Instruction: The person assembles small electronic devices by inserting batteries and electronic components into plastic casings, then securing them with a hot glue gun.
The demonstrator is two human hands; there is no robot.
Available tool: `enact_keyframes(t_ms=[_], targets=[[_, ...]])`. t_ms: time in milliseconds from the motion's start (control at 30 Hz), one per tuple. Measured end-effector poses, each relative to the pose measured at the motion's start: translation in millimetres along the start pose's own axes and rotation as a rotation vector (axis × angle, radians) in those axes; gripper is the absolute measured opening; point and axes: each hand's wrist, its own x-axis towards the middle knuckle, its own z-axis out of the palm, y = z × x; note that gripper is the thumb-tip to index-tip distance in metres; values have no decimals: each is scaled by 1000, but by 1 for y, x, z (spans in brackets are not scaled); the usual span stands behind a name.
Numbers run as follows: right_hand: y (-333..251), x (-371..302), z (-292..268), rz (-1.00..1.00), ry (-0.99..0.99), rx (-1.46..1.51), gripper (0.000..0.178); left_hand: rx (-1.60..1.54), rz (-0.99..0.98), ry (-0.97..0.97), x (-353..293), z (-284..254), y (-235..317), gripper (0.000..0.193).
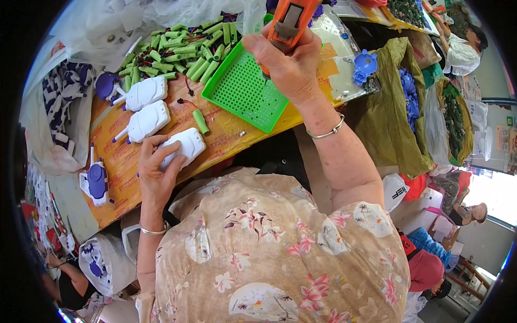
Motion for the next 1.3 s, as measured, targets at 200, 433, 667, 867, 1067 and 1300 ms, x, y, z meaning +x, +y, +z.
enact_keyframes(t_ms=[200, 433, 667, 867, 1067, 1300], targets=[[2, -1, 4, -13, 11, -12, 8, -30, -12, 47, -1, 3, 0, 31], [3, -3, 14, -62, 139, 18, 10, -25, -18, 55, -2, 4, 0, 31], [7, -3, 7, -90, 142, -37, 12, -23, -23, 56, -2, 5, 0, 30], [6, -1, 7, -46, 91, -5, 12, -31, -19, 50, 0, 4, -2, 29], [-10, 4, 10, -76, 49, 58, 19, -18, -23, 36, 1, 1, 3, 27], [-40, -15, 57, -16, -123, 291, 24, -28, 10, 43, 3, 3, 0, 27]])
